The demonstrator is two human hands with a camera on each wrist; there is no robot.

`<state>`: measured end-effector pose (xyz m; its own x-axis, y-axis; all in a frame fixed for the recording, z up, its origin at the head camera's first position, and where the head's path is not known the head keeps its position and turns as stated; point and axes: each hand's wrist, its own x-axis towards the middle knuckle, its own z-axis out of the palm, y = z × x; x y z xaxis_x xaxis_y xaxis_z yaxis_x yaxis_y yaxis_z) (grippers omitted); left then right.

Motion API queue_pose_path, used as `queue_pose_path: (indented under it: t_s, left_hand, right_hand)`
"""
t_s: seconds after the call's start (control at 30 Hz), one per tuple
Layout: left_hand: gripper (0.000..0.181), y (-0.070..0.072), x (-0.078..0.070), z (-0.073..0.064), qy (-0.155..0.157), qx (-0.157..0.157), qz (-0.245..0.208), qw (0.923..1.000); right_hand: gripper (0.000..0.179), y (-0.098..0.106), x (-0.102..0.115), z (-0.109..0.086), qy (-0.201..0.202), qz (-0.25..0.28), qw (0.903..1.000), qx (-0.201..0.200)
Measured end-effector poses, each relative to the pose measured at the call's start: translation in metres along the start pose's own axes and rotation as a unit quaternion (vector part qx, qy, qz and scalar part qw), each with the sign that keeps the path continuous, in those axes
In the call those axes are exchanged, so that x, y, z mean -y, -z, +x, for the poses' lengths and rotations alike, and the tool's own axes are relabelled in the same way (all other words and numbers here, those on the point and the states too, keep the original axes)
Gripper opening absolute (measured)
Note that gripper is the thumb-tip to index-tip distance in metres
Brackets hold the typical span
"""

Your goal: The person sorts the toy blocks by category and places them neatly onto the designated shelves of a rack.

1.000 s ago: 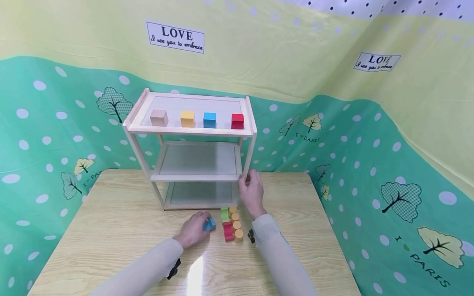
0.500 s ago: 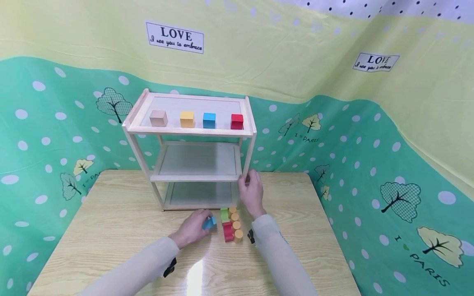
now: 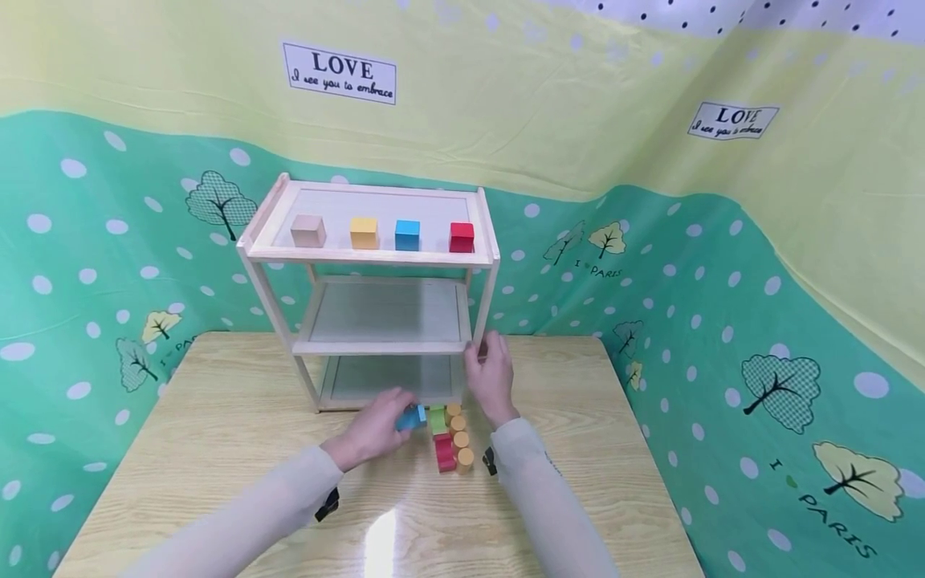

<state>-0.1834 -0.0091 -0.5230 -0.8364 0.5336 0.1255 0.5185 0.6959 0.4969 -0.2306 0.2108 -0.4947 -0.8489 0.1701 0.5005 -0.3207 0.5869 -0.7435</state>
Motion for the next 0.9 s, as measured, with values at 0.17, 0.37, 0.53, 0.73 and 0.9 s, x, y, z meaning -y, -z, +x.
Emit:
queue_pose_path:
  t_s: [0.17, 0.37, 0.53, 0.73, 0.9]
  left_hand:
    - [0.049, 0.016, -0.007, 0.008, -0.008, -0.002, -0.001, 1.0]
    - [0.047, 0.038, -0.017, 0.019, -0.014, 0.001, 0.01, 0.9998]
    - [0.046, 0.055, -0.024, 0.028, -0.031, 0.0, 0.02, 0.9993]
    - [0.044, 0.068, -0.031, 0.039, -0.051, -0.004, 0.039, 0.9979]
    - [0.042, 0.077, -0.036, 0.047, -0.063, -0.006, 0.044, 0.997]
  right_hand:
    - [0.01, 0.001, 0.001, -0.001, 0.002, 0.001, 1.0, -0.001]
    - [0.01, 0.001, 0.002, -0.001, -0.001, 0.0, 1.0, 0.002]
    - [0.012, 0.001, 0.003, -0.002, -0.005, 0.0, 1.0, 0.006]
    - [0.012, 0.001, 0.003, -0.002, -0.009, -0.004, 0.9999, 0.006]
    - [0.013, 0.002, 0.003, -0.001, -0.008, 0.0, 0.9999, 0.008]
